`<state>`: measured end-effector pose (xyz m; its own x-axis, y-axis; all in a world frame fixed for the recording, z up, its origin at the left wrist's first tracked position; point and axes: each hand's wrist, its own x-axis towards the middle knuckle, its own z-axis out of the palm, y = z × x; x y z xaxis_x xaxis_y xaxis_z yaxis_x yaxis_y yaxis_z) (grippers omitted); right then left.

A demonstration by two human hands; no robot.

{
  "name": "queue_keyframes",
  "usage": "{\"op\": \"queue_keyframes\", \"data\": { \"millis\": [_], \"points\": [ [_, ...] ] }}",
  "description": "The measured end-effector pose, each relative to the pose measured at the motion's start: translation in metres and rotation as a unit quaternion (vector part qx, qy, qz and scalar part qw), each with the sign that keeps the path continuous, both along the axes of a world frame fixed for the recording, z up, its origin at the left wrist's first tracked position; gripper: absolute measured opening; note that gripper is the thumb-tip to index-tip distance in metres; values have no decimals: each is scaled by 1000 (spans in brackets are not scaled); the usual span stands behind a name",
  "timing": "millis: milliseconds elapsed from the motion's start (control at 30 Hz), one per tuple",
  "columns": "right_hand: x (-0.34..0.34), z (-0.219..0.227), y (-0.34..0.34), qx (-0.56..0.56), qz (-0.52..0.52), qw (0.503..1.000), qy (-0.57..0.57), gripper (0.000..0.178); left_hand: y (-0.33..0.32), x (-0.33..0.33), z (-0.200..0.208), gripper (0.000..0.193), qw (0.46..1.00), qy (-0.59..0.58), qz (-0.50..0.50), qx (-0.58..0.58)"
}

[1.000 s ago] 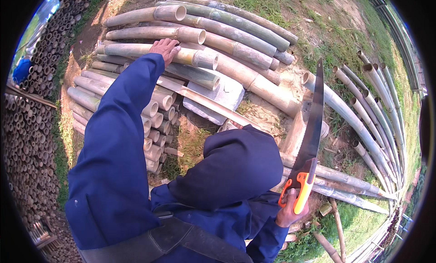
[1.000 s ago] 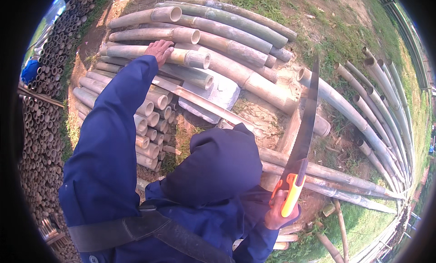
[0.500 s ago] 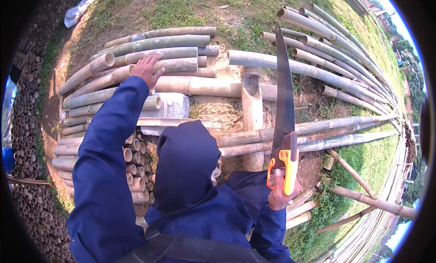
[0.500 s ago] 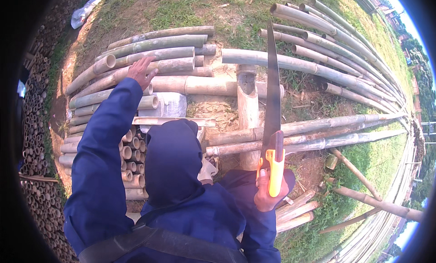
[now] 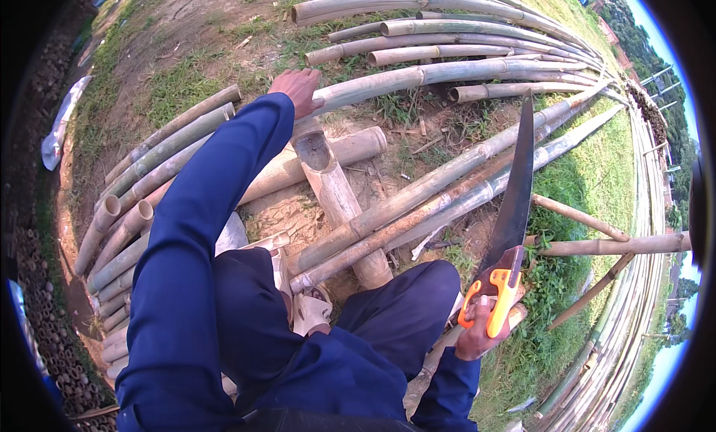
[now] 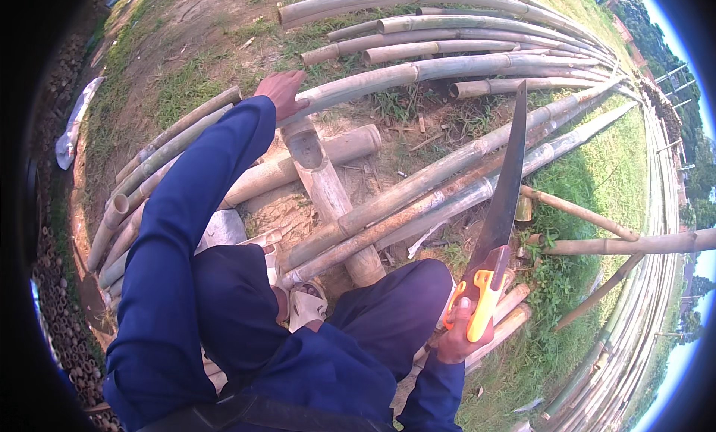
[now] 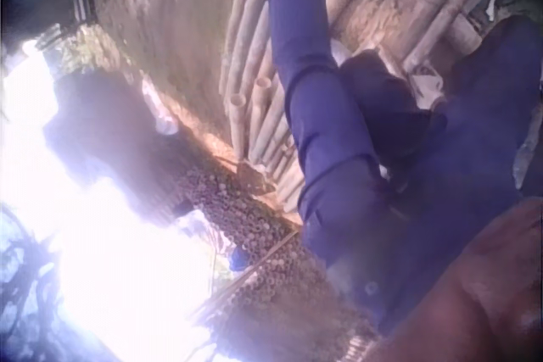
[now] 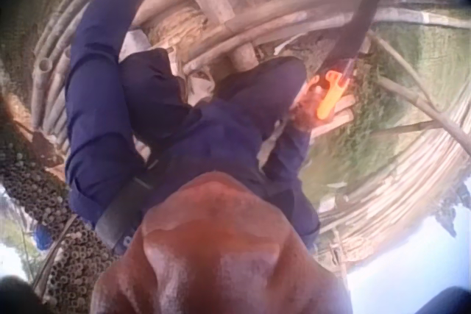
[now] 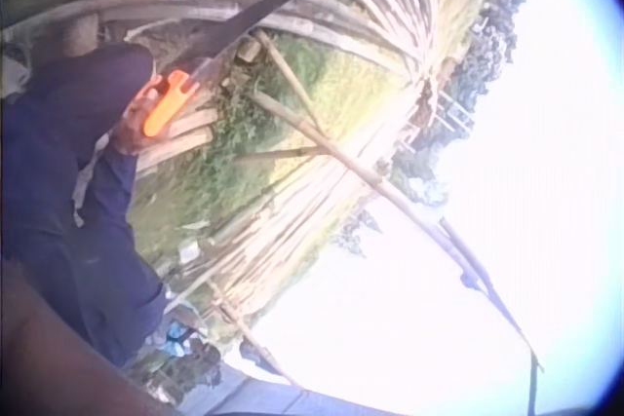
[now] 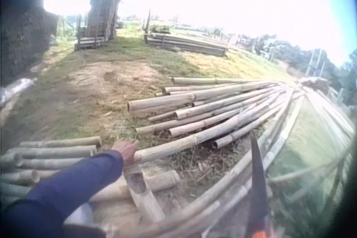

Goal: The person uses a hand saw to cut long bamboo poles into shorter sections. They hold each pole steady with one hand while sawing with the other, then move the cut pieces aside to continue with the next pole.

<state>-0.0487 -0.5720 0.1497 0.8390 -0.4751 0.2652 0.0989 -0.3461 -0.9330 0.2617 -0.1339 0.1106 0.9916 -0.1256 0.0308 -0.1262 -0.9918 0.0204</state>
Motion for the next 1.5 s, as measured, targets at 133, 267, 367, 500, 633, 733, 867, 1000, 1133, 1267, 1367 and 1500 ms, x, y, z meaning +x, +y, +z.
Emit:
{"op": "queue_keyframes", "data": {
  "millis": [133, 267, 367, 500, 633, 733, 867, 1000, 1133, 1267, 1367, 1500],
  "points": [
    [-1, -7, -13, 24, -54, 998, 0, 7, -50, 45, -5, 58, 1000, 20, -7, -17],
    [-13, -13, -31, -21, -76, 996, 39, 7, -79, 82, -41, 74, 999, 14, 40, 1],
    [-24, -14, -45, -58, -90, 993, 58, 8, -95, 97, -61, 79, 998, -4, 67, 20],
    [-27, -20, -51, -87, -112, 987, 76, 10, -100, 112, -88, 72, 996, 2, 70, 54],
    [-14, -17, -52, -113, -107, 985, 70, 10, -109, 111, -76, 59, 998, 18, 44, 32],
    [-2, -4, -39, -83, -70, 992, 69, 8, -96, 79, -67, 57, 999, 36, 27, 17],
    [1, 3, -27, -39, -56, 997, 30, 11, -65, 34, -28, 49, 1000, 24, 12, 6],
    [6, 1, -19, -54, -39, 998, -21, 9, -1, -21, 3, 48, 998, 28, 22, 46],
    [3, 12, -8, -11, 10, 999, -32, 6, 76, -87, 15, 53, 997, 28, 35, 60],
    [-8, 11, -10, -59, -2, 997, -49, 7, 161, -174, 2, 62, 993, 81, 66, 62],
    [-11, 5, -12, -22, -1, 998, -57, 4, 230, -242, -26, 70, 981, 90, 130, 108],
    [-5, 11, 1, -33, 17, 998, -49, 6, 276, -295, -34, 74, 963, 129, 215, 99]
  ]
}}
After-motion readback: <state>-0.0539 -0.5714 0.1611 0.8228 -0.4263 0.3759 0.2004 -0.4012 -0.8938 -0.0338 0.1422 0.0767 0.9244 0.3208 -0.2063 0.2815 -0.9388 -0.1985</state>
